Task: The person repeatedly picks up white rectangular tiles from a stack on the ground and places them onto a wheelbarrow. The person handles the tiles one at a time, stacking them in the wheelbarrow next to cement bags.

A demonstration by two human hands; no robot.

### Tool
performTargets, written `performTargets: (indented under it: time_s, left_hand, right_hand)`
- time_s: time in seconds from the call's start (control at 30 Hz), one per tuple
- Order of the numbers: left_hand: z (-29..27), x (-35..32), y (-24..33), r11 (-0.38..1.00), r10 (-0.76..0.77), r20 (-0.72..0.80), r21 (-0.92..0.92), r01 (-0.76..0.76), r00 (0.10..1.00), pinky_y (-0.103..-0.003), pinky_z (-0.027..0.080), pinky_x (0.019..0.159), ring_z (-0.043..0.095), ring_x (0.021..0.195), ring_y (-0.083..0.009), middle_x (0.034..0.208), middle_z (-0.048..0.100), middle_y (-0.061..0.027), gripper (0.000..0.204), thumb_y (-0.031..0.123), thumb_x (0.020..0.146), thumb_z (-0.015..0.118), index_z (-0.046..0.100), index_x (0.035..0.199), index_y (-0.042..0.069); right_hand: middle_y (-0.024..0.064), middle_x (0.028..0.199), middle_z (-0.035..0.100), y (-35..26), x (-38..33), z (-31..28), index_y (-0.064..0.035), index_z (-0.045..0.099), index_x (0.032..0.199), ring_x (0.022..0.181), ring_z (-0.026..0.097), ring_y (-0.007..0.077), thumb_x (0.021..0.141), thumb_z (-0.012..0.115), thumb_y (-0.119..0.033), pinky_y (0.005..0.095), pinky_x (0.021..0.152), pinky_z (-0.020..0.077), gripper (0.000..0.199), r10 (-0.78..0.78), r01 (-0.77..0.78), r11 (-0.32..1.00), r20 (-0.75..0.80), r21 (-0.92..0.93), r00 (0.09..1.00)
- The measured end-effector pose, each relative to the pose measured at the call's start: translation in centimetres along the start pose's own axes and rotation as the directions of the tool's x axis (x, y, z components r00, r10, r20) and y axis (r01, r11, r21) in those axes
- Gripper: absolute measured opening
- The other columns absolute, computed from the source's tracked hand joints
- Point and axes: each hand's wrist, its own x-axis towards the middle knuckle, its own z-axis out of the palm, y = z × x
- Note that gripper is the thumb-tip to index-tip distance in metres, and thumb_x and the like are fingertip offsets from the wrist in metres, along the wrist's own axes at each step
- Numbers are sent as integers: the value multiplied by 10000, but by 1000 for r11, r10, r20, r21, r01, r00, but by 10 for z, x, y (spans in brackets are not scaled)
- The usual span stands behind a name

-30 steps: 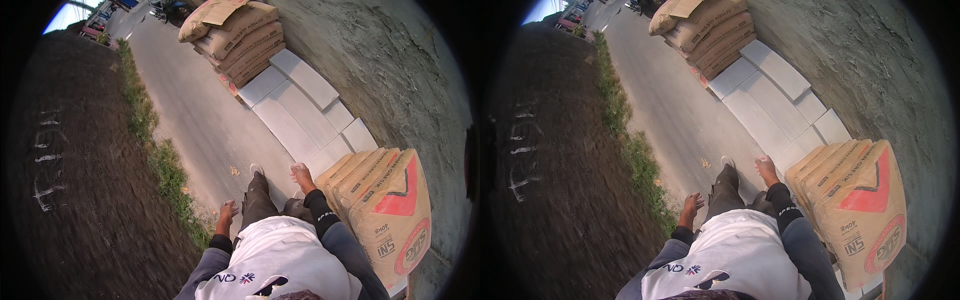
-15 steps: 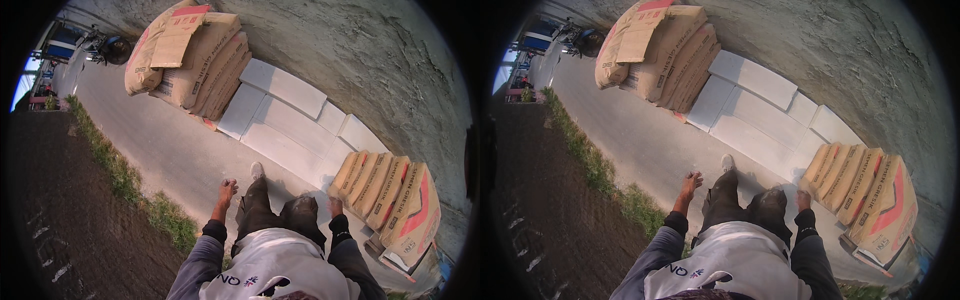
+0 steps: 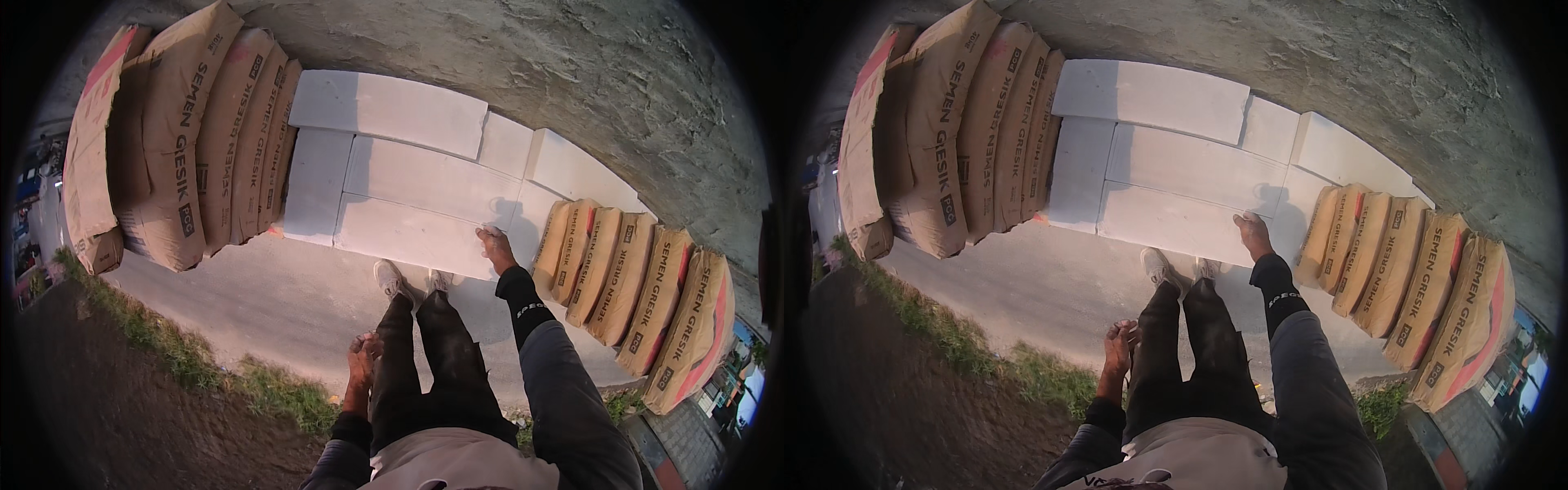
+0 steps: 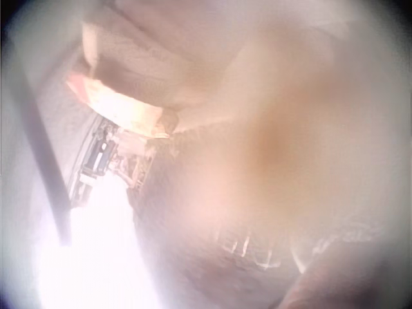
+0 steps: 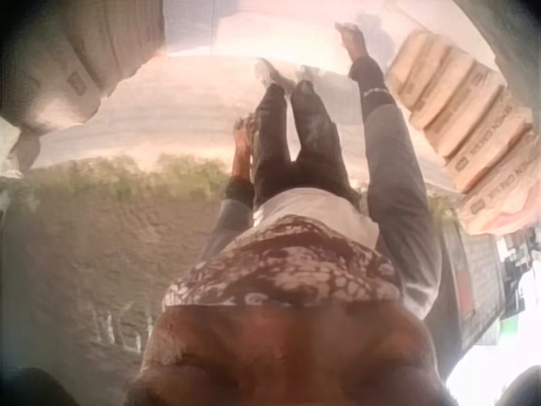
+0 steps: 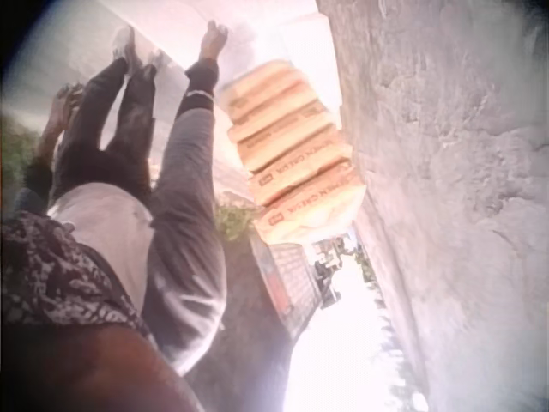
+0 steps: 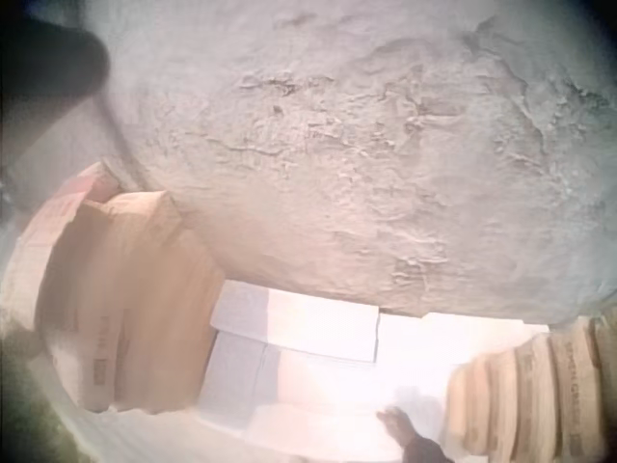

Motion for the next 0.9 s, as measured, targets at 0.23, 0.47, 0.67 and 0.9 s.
performTargets:
  time_s: [0.23,0.47,0.67,0.9]
  left_hand:
    - [40,36,1,996,-65,-14,-56,64,998,-353,548,891,683,993,-205,1163,692,-99,308,312,954,717,617,1132,81]
    - [32,72,-5,994,-91,-87,-64,86,992,-362,556,901,688,1015,-234,1185,677,-140,334,333,975,681,595,1164,71]
    - [49,115,-2,991,-133,-44,-40,131,990,-404,546,923,674,1059,-283,1239,653,-167,377,342,959,690,578,1182,59]
    - [132,203,36,1000,-25,105,-15,27,994,-427,544,947,656,1097,-323,1244,633,-226,492,349,962,677,545,1254,-23]
  right_hand:
    - [220,1335,543,-63,219,-8,-85,568,1384,1180,557,344,1001,550,-204,397,997,455,401,-403,320,819,-80,-477,912]
    - [343,1286,513,-88,262,59,-34,483,1383,1227,514,414,940,633,-246,400,1082,384,513,-414,427,902,-414,-65,811]
    - [247,1292,520,-37,149,112,104,381,1350,1202,513,341,944,647,-442,420,1061,390,731,-203,296,939,-407,177,890]
    - [240,1384,512,-8,140,95,61,396,1429,1332,444,391,936,649,-401,490,1116,336,722,-325,205,939,-511,-277,796]
